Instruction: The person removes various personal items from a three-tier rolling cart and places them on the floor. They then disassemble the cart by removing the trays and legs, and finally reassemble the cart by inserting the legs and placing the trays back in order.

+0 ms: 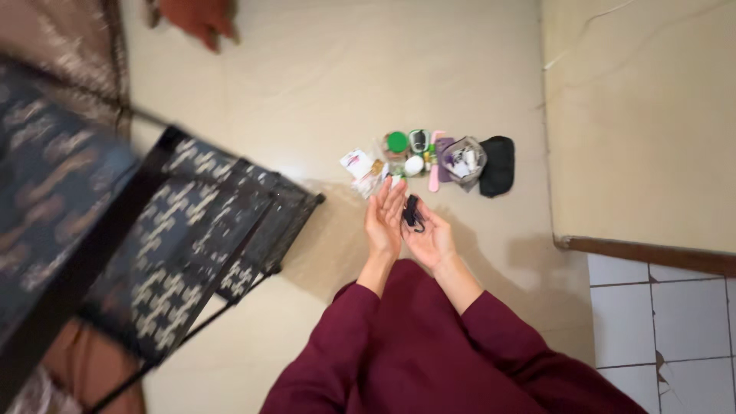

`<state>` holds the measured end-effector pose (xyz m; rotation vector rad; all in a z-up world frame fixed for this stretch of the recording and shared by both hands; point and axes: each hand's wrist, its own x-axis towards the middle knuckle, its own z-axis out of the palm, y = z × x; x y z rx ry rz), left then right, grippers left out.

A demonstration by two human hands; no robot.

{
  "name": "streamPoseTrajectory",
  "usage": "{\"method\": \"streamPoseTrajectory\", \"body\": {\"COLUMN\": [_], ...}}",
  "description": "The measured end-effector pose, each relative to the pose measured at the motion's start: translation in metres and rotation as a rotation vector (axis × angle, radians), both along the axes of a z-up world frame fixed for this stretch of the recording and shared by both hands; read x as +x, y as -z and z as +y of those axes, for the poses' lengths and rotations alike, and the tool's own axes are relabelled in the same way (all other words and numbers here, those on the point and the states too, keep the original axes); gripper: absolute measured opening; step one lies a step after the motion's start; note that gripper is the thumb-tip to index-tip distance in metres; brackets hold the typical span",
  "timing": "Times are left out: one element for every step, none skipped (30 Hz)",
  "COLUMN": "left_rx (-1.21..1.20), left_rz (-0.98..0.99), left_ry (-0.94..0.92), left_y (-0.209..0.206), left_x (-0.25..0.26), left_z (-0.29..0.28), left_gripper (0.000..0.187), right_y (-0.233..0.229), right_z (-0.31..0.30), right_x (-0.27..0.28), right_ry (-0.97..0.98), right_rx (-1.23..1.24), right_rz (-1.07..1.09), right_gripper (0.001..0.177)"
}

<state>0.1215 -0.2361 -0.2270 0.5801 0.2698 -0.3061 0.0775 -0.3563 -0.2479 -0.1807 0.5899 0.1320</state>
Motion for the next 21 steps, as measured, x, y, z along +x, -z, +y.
{"method": "streamPoseTrajectory", "body": {"left_rx": [-0.032,-0.060,-0.087,-0.090,-0.092,-0.094,-0.087,-0.079,-0.070,-0.057,-0.043,-0.029,-0.029,-0.030,-0.032,-0.038,-0.045,-0.052,-0.046,-0.042,-0.038], "left_rz": [0.031,0.071,0.111,0.158,0.206,0.242,0.281,0.319,0.356,0.375,0.394,0.415,0.427,0.434,0.442,0.458,0.475,0.494,0.493,0.496,0.499], "left_ry": [-0.002,-0.008,-0.015,-0.036,-0.057,-0.082,-0.079,-0.078,-0.077,-0.083,-0.090,-0.097,-0.105,-0.113,-0.121,-0.128,-0.135,-0.144,-0.141,-0.141,-0.141], "left_y": [0.021,0.043,0.067,0.090,0.112,0.135,0.156,0.176,0.194,0.213,0.230,0.245,0.260,0.273,0.284,0.295,0.304,0.313,0.320,0.326,0.329], "left_x": [0.011,0.017,0.024,0.027,0.030,0.039,0.044,0.046,0.047,0.050,0.053,0.053,0.052,0.052,0.052,0.051,0.050,0.047,0.046,0.042,0.037], "left_z": [-0.015,-0.029,-0.043,-0.052,-0.059,-0.065,-0.070,-0.072,-0.074,-0.076,-0.077,-0.077,-0.077,-0.077,-0.077,-0.077,-0.076,-0.075,-0.073,-0.071,-0.068], "left_gripper": [0.065,0.064,0.064,0.063,0.062,0.061,0.061,0.061,0.061,0.060,0.060,0.060,0.060,0.060,0.059,0.060,0.061,0.061,0.061,0.062,0.062], "right_y": [0.019,0.041,0.065,0.091,0.119,0.149,0.179,0.210,0.241,0.273,0.303,0.332,0.356,0.375,0.392,0.406,0.419,0.429,0.436,0.441,0.444], "right_z": [-0.020,-0.038,-0.056,-0.072,-0.088,-0.103,-0.116,-0.126,-0.135,-0.142,-0.147,-0.150,-0.150,-0.151,-0.150,-0.149,-0.146,-0.143,-0.141,-0.139,-0.137], "right_x": [0.010,0.016,0.022,0.024,0.028,0.036,0.042,0.047,0.051,0.057,0.062,0.065,0.069,0.076,0.083,0.090,0.098,0.103,0.108,0.111,0.109], "right_ry": [0.005,0.006,0.007,0.011,0.014,0.014,0.019,0.022,0.024,0.038,0.051,0.063,0.066,0.070,0.074,0.073,0.072,0.069,0.060,0.048,0.035], "right_rx": [-0.002,0.000,0.001,-0.018,-0.038,-0.059,-0.086,-0.111,-0.135,-0.130,-0.125,-0.119,-0.109,-0.100,-0.090,-0.093,-0.095,-0.099,-0.117,-0.137,-0.157], "right_rz": [-0.008,-0.009,-0.009,-0.018,-0.027,-0.046,-0.012,0.022,0.055,0.112,0.169,0.229,0.268,0.303,0.338,0.361,0.384,0.409,0.404,0.402,0.400], "right_gripper": [0.036,0.037,0.038,0.039,0.040,0.042,0.043,0.043,0.044,0.043,0.042,0.041,0.038,0.036,0.033,0.032,0.031,0.030,0.028,0.025,0.023]}}
